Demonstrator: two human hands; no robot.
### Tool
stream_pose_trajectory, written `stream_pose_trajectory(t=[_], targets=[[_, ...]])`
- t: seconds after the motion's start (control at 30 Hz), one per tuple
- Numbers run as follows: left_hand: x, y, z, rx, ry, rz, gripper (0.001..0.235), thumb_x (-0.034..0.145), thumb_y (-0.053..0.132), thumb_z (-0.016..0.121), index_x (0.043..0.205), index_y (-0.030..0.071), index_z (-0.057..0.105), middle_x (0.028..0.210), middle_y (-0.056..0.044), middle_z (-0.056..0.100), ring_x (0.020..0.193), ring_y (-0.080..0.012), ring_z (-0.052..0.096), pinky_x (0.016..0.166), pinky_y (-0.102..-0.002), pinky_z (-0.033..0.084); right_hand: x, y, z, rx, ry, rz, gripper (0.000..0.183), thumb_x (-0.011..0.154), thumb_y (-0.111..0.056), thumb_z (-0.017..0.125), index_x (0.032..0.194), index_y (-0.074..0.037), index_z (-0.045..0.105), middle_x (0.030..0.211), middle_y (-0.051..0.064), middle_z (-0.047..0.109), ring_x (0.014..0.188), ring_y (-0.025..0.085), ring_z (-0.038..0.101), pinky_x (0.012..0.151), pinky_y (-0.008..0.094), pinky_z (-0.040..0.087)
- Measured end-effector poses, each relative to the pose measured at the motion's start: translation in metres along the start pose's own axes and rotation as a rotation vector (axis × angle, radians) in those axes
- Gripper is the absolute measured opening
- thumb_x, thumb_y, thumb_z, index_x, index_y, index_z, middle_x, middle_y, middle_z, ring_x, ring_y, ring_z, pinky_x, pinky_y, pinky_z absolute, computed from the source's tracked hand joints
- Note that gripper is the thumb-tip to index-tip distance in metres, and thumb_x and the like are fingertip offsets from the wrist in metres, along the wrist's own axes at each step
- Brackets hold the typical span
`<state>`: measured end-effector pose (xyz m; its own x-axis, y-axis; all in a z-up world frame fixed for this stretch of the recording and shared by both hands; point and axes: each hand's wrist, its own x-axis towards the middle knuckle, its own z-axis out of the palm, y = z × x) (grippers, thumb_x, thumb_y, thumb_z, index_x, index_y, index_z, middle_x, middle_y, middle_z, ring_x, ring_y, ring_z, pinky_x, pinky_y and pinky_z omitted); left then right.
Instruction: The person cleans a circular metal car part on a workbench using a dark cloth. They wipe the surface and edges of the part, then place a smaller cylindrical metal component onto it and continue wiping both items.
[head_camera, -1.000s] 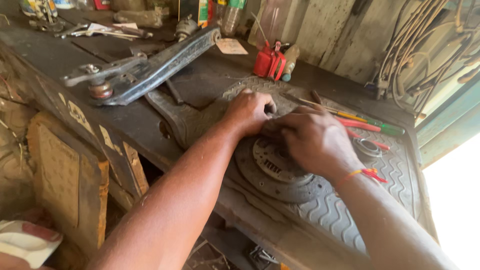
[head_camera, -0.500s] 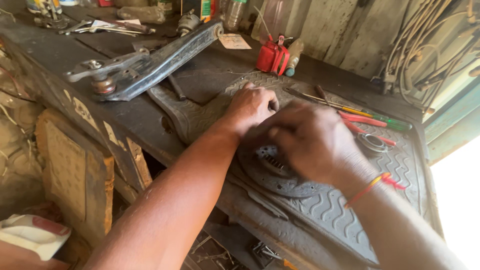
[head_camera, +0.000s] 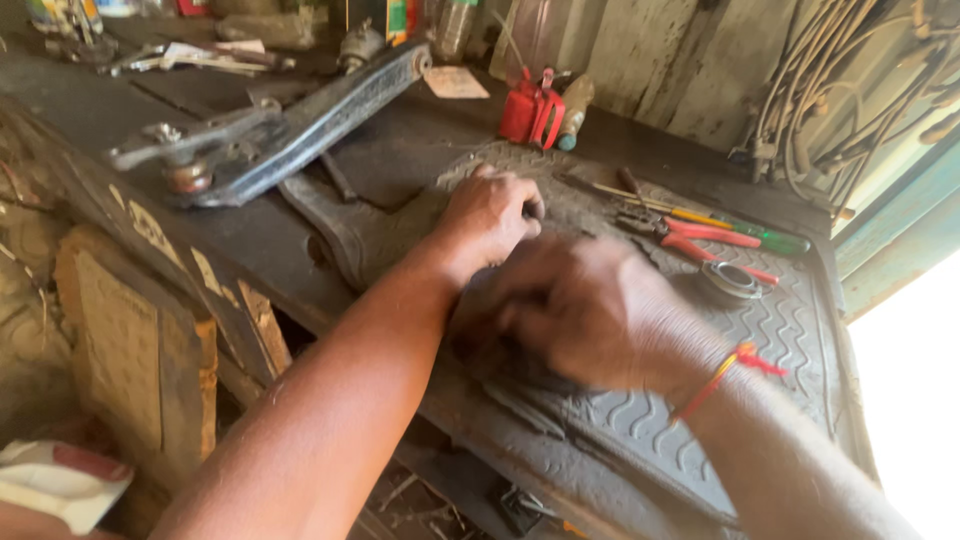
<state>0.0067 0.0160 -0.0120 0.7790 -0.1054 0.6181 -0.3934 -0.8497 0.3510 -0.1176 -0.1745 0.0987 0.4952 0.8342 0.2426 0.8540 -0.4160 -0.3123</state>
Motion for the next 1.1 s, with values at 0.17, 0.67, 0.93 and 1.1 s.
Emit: stream_pose_trajectory(t=[0.17,0.67,0.93,1.1], targets=[[0.001,0.004,-0.004,0.013,-0.048,-0.061,0.012,0.072,0.024,0.077,0.082,0.018,0.078,0.093,-0.008,0.076,0.101,-0.0347,0.063,0.093,-0.046,0.049,0.002,0.012,-0.002,-0.146,0.013,0.063,0.033,0.074,-0.010,0.065,0.100,-0.023,0.080,0.102,0.007,0.074,0.103,0.028,0.069,0.092,0.040,0.053],[-0.006,0.007,0.002,0.046,0.003,-0.055,0.012,0.073,0.026,0.075,0.082,0.018,0.078,0.096,-0.009,0.075,0.102,-0.0360,0.063,0.091,-0.047,0.051,-0.009,-0.009,-0.035,0.023,-0.076,0.764,0.027,0.090,-0.015,0.067,0.108,-0.027,0.084,0.110,0.001,0.077,0.098,0.028,0.075,0.085,0.042,0.059],[-0.002,0.013,-0.010,0.043,-0.025,-0.027,0.030,0.073,0.045,0.082,0.078,0.016,0.078,0.094,-0.011,0.074,0.101,-0.0359,0.064,0.093,-0.047,0.050,-0.007,0.023,0.004,-0.226,-0.093,0.162,0.038,0.081,-0.016,0.065,0.115,-0.027,0.079,0.110,0.007,0.067,0.111,0.025,0.064,0.096,0.039,0.050],[-0.003,0.013,-0.014,0.018,-0.030,-0.004,0.043,0.065,0.056,0.088,0.076,0.016,0.078,0.094,-0.011,0.074,0.103,-0.0334,0.065,0.102,-0.049,0.044,-0.016,0.020,-0.024,-0.241,-0.237,0.156,0.033,0.083,-0.018,0.069,0.109,-0.031,0.085,0.113,0.001,0.071,0.105,0.023,0.068,0.089,0.040,0.053]])
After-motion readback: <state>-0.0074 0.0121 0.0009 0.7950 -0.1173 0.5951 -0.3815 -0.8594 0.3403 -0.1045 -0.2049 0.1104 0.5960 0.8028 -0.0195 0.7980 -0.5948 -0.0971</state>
